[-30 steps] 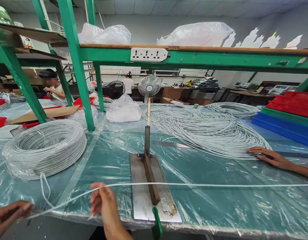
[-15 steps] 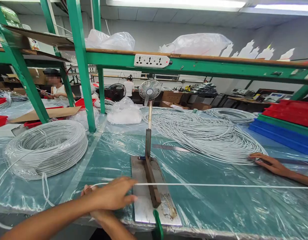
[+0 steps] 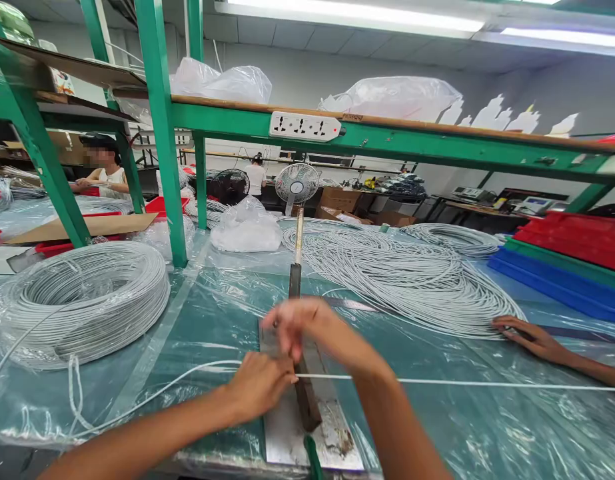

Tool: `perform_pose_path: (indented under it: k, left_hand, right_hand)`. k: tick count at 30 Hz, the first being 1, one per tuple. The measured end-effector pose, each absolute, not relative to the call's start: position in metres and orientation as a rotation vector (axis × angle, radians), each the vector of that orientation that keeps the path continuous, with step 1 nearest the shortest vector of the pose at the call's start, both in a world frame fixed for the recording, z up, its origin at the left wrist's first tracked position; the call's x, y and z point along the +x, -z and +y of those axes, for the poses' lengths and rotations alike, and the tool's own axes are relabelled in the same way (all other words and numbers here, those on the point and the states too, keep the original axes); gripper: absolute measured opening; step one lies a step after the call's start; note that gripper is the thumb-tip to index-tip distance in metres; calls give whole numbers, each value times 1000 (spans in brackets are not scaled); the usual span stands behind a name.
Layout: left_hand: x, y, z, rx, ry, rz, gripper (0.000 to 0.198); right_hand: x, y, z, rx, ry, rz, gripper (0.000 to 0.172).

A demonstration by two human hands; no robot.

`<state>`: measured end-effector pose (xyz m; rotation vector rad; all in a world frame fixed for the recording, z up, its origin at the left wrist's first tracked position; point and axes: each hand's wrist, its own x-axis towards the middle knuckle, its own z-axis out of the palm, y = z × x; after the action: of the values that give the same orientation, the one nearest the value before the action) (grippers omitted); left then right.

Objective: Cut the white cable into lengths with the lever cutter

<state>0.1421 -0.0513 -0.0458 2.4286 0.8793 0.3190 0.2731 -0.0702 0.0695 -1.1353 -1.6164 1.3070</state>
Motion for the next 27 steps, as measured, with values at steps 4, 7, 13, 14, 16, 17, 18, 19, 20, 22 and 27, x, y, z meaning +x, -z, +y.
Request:
perform_pose_path:
  k: [4,7,13,14,16,17,18,19,20,22,27]
  left_hand:
    - [143,50,-53,2691,-193,814,27]
    - [146,50,-51,2459,-289,869,23]
    - [159,59,-38,2035,-467,945,20]
    - [161,63,-36,1969,-479,958,18]
    - [166,71,-31,1845,-495,978,15]
    - [168,74,-30,1791,-508,988,17]
    - [170,78,-29,1743,-524,996,21]
    - [172,81,-28,1703,-545,1004,25]
    - [175,84,-28,1670,-570,1012,29]
    - [179,88,-28,1619,-617,1036,32]
    - [188,97,-27,1556,-673,1100,32]
  right_hand:
    - [323,-87,24,-1419,-850,-1092,23]
    - [340,-82,76,-1514,-893,-1007,26]
    - [340,-79,115,-1536,-1059,-938,48]
    - [339,-80,116,-1537,-1069,-927,51]
    - [338,-83,113,-1530,-1082,-909,53]
    - [338,-85,110,-1520,-1086,-904,54]
    - [338,-87,105,-1505,-1089,-900,55]
    - [338,-91,98,-1487,-1091,-898,56]
    - [338,-95,89,-1465,-1093,-897,57]
    - [337,-103,65,-1422,-1090,-898,56]
    - [329,-110,-32,-1317,-1136,-847,46]
